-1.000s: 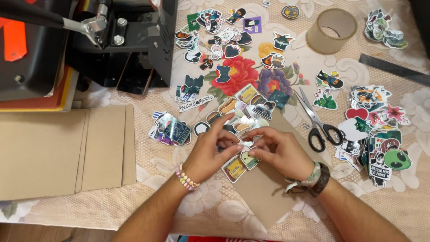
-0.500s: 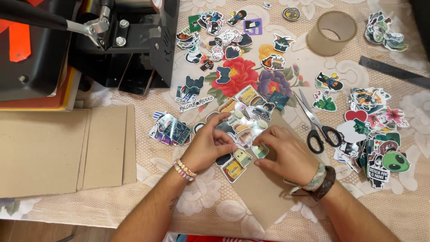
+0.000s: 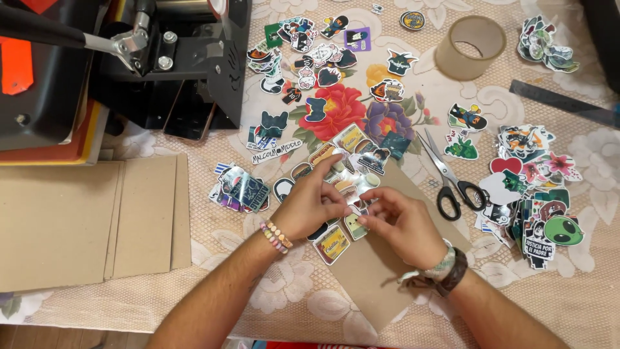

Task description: Peeling and applying various decorative stickers onto a cardboard sheet

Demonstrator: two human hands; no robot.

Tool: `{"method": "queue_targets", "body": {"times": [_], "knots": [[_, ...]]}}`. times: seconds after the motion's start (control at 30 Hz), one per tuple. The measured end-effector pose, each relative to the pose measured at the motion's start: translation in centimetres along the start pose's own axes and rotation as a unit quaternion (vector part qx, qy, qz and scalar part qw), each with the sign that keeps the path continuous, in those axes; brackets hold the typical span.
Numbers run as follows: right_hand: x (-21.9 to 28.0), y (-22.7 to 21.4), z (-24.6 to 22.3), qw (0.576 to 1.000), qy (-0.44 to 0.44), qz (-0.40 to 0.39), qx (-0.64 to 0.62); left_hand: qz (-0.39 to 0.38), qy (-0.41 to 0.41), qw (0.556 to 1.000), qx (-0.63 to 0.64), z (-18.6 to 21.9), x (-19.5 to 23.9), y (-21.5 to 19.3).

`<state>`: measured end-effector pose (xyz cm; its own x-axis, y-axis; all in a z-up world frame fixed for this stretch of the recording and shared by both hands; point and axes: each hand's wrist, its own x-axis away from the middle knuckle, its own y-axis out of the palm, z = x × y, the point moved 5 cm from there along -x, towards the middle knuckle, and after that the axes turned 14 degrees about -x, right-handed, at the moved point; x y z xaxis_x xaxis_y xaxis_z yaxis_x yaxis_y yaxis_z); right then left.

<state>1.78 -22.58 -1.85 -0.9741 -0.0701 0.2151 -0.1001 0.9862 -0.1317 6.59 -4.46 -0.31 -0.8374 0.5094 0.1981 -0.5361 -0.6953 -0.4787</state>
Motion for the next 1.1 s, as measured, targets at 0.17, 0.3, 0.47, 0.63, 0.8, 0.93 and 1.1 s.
{"method": "queue_targets", "body": {"times": [0.17,0.3,0.47,0.63,0.8,0.93,1.1], "knots": [[-0.6,0.5,0.5,0.999,0.019,-0.013,0.034,0.022,0.012,1.0,-0.015,-0.2,2.1,-1.8],[-0.6,0.8,0.0,0.994,0.024,-0.017,0.107,0.019,0.028,0.998,-0.052,-1.7,3.2,-1.6],[-0.4,1.0,-0.4,0.991,0.018,-0.014,0.135,-0.003,0.071,0.989,-0.131,-1.1,3.5,-1.0],[0.0,1.3,-0.5,0.993,-0.01,-0.01,0.119,-0.013,0.101,0.98,-0.17,-0.5,3.9,-0.9],[0.2,1.4,-0.5,0.985,-0.035,0.01,0.171,-0.017,0.124,0.975,-0.184,-0.1,4.2,-0.6],[0.4,1.3,-0.4,0.982,-0.048,0.029,0.18,-0.019,0.125,0.976,-0.178,-0.6,4.2,-0.3],[0.4,1.6,-0.6,0.983,-0.056,0.008,0.172,-0.022,0.127,0.976,-0.177,-0.8,4.0,-0.1]]}}
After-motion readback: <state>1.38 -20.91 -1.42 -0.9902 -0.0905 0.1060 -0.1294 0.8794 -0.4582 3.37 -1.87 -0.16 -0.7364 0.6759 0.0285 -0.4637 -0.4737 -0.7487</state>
